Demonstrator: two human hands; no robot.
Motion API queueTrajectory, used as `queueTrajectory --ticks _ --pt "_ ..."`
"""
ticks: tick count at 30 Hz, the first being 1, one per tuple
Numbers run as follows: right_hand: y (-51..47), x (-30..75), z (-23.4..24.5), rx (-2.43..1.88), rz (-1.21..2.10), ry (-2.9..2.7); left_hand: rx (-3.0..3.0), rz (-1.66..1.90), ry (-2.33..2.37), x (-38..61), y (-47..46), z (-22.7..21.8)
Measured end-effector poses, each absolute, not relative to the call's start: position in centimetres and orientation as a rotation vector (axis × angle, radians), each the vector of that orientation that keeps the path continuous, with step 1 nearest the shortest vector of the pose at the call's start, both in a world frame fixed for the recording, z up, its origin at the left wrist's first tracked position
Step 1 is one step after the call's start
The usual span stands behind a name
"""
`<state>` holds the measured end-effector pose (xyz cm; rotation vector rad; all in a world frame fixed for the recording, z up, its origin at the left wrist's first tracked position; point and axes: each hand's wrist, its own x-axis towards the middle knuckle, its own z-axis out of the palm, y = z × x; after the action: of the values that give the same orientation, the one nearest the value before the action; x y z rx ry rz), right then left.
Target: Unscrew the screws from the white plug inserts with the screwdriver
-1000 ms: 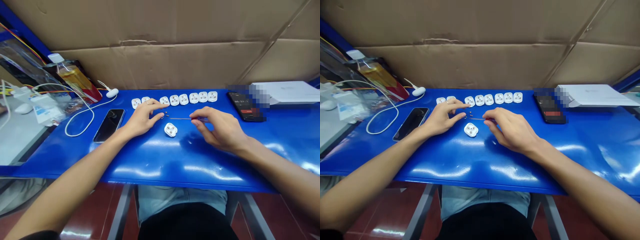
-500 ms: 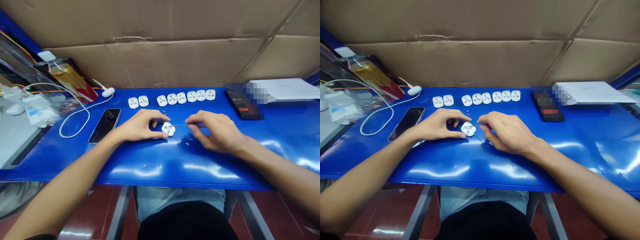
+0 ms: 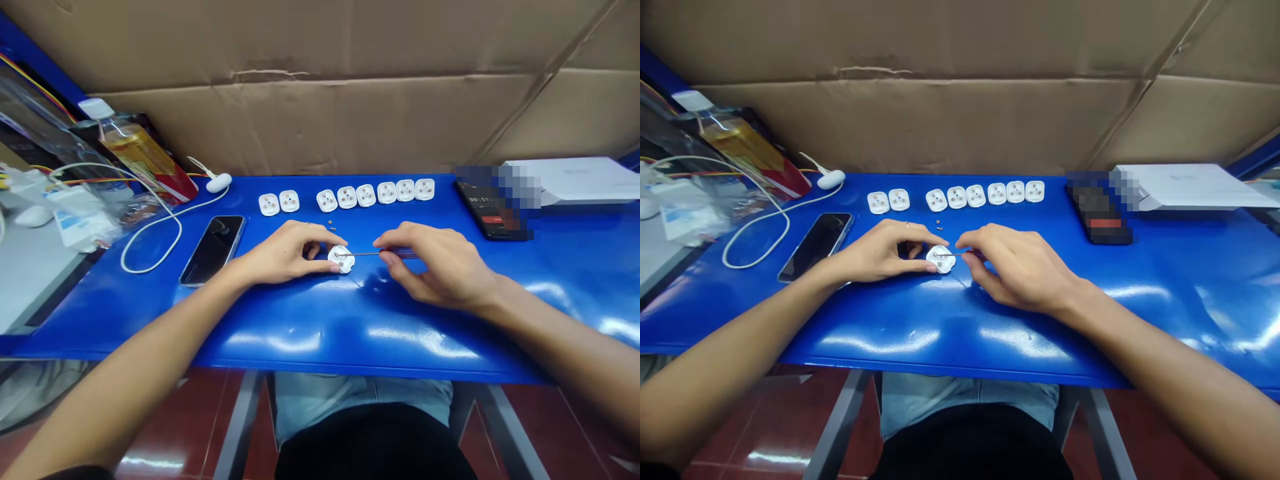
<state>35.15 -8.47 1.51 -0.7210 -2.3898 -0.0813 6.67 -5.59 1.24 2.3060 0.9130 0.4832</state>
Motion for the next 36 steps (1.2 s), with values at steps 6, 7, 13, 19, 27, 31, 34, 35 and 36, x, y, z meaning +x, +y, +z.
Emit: queueTrajectory --ticks 6,7,13,19,27,31,34,35,36 --pt "-8.5 35.2 1.5 -0.736 -0.054 -2.388 2.312 0.493 0.910 6.8 -5.7 1.3" --pt "-8.6 35.2 1.5 -0.738 -0.063 -2.375 2.314 0.492 0.912 6.8 -5.7 1.3" --pt "-8.6 35.3 1.6 -0.741 -0.081 -2.376 2.302 0.500 0.921 6.9 -5.7 1.1" --pt "-8.4 35.1 2.0 -0.672 -0.078 -2.413 2.301 0.528 0.918 6.9 -5.6 0.7" --pt "-8.6 35.3 1.9 -0.738 -0.087 -2.392 2.292 0.530 0.937 7.1 -5.8 0.9" --pt "-8.6 35.2 1.8 -0.688 -0.104 -2.381 2.290 0.556 0.931 7.1 -5.9 0.7" --pt "-8.6 35.2 1.9 -0.614 -0.088 -2.352 2.283 0.585 0.924 7.2 -5.9 0.4" --pt "-8.6 35.2 1.8 -0.621 -0.083 -2.345 2.280 0.591 0.922 7.2 -5.9 0.3" --pt "-8.5 35.3 1.8 -0.652 -0.081 -2.336 2.278 0.596 0.921 7.2 -5.9 0.2"
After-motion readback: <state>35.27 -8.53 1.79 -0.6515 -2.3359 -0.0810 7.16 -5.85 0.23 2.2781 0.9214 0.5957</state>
